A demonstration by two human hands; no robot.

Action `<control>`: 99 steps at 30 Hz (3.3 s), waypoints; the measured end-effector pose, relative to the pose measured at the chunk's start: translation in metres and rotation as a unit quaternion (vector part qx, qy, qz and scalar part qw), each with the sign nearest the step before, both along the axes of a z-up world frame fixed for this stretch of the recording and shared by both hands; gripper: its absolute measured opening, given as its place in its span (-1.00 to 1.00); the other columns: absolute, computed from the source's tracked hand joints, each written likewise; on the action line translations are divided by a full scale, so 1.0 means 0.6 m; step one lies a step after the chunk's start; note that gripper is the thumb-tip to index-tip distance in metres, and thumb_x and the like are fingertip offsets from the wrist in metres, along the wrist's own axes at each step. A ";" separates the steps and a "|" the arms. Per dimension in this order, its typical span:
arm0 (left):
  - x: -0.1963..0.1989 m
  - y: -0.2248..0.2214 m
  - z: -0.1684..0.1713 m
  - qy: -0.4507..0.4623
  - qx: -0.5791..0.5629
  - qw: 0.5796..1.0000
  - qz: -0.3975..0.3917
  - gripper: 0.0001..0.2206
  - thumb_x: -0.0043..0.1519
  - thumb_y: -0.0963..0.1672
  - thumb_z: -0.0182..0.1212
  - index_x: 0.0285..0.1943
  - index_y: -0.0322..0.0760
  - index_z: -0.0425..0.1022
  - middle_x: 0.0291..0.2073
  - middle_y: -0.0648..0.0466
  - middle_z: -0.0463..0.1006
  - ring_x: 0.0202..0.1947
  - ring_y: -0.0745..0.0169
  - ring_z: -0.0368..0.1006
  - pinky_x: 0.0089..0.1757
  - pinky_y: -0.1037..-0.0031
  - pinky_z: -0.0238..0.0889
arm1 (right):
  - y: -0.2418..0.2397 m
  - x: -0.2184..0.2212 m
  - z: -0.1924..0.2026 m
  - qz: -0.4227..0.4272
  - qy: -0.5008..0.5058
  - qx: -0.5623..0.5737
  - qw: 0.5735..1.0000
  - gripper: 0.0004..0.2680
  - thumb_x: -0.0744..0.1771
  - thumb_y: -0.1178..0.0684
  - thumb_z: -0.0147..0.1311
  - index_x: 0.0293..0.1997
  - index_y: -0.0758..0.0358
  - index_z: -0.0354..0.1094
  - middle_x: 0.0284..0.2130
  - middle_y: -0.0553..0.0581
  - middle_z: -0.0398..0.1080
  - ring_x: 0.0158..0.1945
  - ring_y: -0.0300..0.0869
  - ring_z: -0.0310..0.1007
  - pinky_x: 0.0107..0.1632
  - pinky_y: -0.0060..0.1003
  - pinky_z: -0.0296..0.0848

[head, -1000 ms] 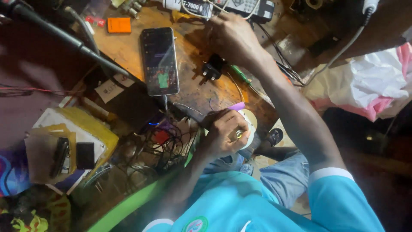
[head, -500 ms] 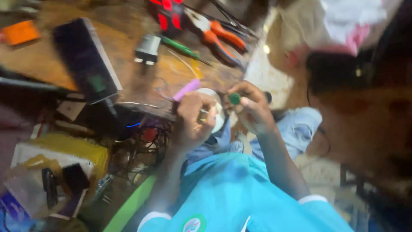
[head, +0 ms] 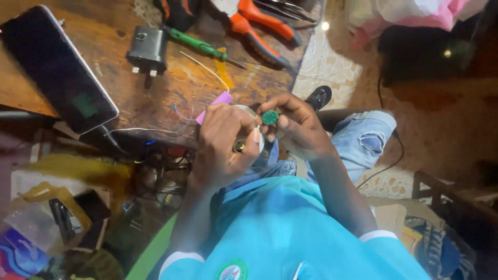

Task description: Soldering wires to a small circuit board and assembling the components into a plastic housing on a workbench.

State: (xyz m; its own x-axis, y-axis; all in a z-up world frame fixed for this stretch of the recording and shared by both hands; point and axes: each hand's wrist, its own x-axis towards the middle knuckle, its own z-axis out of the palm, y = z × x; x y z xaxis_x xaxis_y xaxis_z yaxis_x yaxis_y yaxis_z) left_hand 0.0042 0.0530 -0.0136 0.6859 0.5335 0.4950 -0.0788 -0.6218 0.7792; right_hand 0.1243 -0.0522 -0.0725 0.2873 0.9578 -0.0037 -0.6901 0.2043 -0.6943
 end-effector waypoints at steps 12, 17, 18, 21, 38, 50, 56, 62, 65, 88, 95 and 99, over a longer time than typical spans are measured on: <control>-0.001 0.006 -0.023 -0.006 -0.043 0.999 0.026 -0.81 0.11 -0.09 -0.01 -0.53 -0.23 0.31 -0.66 0.10 0.28 -0.60 0.12 0.29 -0.28 0.35 0.18 | 0.031 0.017 0.016 -0.011 -0.110 0.032 0.993 -0.73 0.20 0.20 0.05 -0.18 0.67 0.14 -0.31 0.42 0.26 -0.38 -0.15 0.37 -0.41 -0.39 0.48; 0.005 0.004 -0.018 -0.023 -0.050 0.998 0.018 -0.86 0.12 -0.13 0.00 -0.47 -0.28 0.35 -0.60 0.08 0.34 -0.55 0.10 0.33 -0.31 0.34 0.17 | 0.030 0.029 0.072 -0.064 -0.372 0.016 0.926 -0.82 0.15 0.27 0.11 -0.26 0.53 0.32 -0.34 0.32 0.29 -0.33 -0.13 0.35 -0.35 -0.40 0.43; 0.004 0.004 -0.019 -0.021 -0.050 0.998 0.012 -0.86 0.12 -0.13 0.00 -0.47 -0.28 0.35 -0.60 0.08 0.34 -0.55 0.10 0.33 -0.31 0.34 0.17 | 0.027 0.027 0.073 -0.070 -0.371 0.014 0.926 -0.82 0.15 0.27 0.11 -0.26 0.53 0.32 -0.34 0.32 0.29 -0.33 -0.13 0.35 -0.35 -0.40 0.43; 0.005 0.004 -0.027 -0.032 -0.055 0.998 0.005 -0.83 0.14 -0.11 -0.02 -0.44 -0.30 0.35 -0.57 0.09 0.37 -0.54 0.12 0.34 -0.28 0.36 0.18 | 0.022 0.023 0.075 -0.095 -0.383 0.011 0.919 -0.82 0.15 0.26 0.12 -0.25 0.47 0.35 -0.34 0.30 0.31 -0.34 -0.15 0.35 -0.34 -0.40 0.40; -0.001 -0.003 -0.044 -0.046 -0.118 0.992 -0.020 -0.83 0.13 -0.11 0.02 -0.37 -0.32 0.42 -0.49 0.09 0.47 -0.46 0.14 0.37 -0.22 0.37 0.17 | 0.005 0.023 0.090 -0.143 -0.471 0.029 0.870 -0.77 0.14 0.31 0.12 -0.18 0.43 0.32 -0.34 0.31 0.33 -0.34 -0.10 0.39 -0.38 -0.37 0.43; 0.002 -0.002 -0.044 -0.050 -0.128 0.990 -0.018 -0.83 0.13 -0.10 0.03 -0.38 -0.32 0.41 -0.51 0.08 0.46 -0.48 0.16 0.37 -0.22 0.38 0.16 | 0.013 0.021 0.090 -0.158 -0.478 0.029 0.864 -0.77 0.13 0.34 0.13 -0.19 0.43 0.33 -0.34 0.31 0.34 -0.32 -0.06 0.41 -0.35 -0.32 0.44; 0.002 -0.002 -0.043 -0.056 -0.125 0.990 -0.018 -0.83 0.13 -0.10 0.04 -0.37 -0.32 0.42 -0.50 0.08 0.46 -0.48 0.17 0.38 -0.22 0.40 0.15 | 0.012 0.020 0.093 -0.154 -0.496 0.029 0.854 -0.76 0.13 0.35 0.13 -0.19 0.43 0.32 -0.36 0.32 0.32 -0.33 -0.02 0.41 -0.34 -0.27 0.44; 0.001 -0.002 -0.046 -0.063 -0.124 0.990 -0.018 -0.85 0.13 -0.11 0.04 -0.37 -0.31 0.42 -0.50 0.09 0.47 -0.47 0.19 0.38 -0.21 0.39 0.15 | 0.009 0.014 0.095 -0.150 -0.510 0.003 0.847 -0.75 0.14 0.32 0.14 -0.15 0.40 0.32 -0.36 0.27 0.30 -0.38 -0.11 0.36 -0.38 -0.31 0.40; 0.000 0.000 -0.045 -0.067 -0.119 0.990 -0.025 -0.86 0.12 -0.12 0.04 -0.37 -0.32 0.43 -0.51 0.09 0.46 -0.49 0.20 0.38 -0.21 0.41 0.15 | 0.010 0.012 0.094 -0.150 -0.514 0.002 0.845 -0.73 0.14 0.29 0.16 -0.13 0.41 0.31 -0.36 0.26 0.29 -0.39 -0.13 0.34 -0.38 -0.33 0.39; 0.001 0.000 -0.047 -0.075 -0.131 0.988 -0.021 -0.87 0.10 -0.13 0.05 -0.36 -0.32 0.44 -0.53 0.06 0.45 -0.52 0.21 0.36 -0.22 0.39 0.14 | 0.017 0.005 0.089 -0.154 -0.497 -0.003 0.854 -0.76 0.19 0.26 0.07 -0.10 0.44 0.28 -0.37 0.24 0.22 -0.52 -0.20 0.20 -0.47 -0.37 0.29; 0.000 0.000 -0.044 -0.064 -0.130 0.989 -0.021 -0.87 0.09 -0.14 0.06 -0.38 -0.33 0.43 -0.55 0.07 0.44 -0.53 0.21 0.35 -0.20 0.41 0.14 | 0.015 0.005 0.086 -0.161 -0.502 0.005 0.850 -0.77 0.19 0.26 0.08 -0.11 0.45 0.28 -0.38 0.24 0.21 -0.44 -0.15 0.27 -0.40 -0.33 0.33; -0.002 0.001 -0.046 -0.055 -0.126 0.990 -0.026 -0.87 0.10 -0.14 0.06 -0.38 -0.33 0.43 -0.55 0.07 0.45 -0.53 0.18 0.35 -0.20 0.41 0.14 | 0.016 0.005 0.086 -0.165 -0.498 0.010 0.852 -0.76 0.17 0.28 0.09 -0.11 0.45 0.28 -0.37 0.25 0.21 -0.43 -0.15 0.28 -0.39 -0.33 0.33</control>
State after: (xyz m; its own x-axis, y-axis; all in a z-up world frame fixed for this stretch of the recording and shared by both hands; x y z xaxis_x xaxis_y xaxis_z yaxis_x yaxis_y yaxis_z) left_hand 0.0032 0.0535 -0.0413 0.6655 0.6141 0.4242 -0.1988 -0.4020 0.8938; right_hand 0.1271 -0.0428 -0.0206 0.3919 0.8218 0.4135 0.3351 0.2911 -0.8961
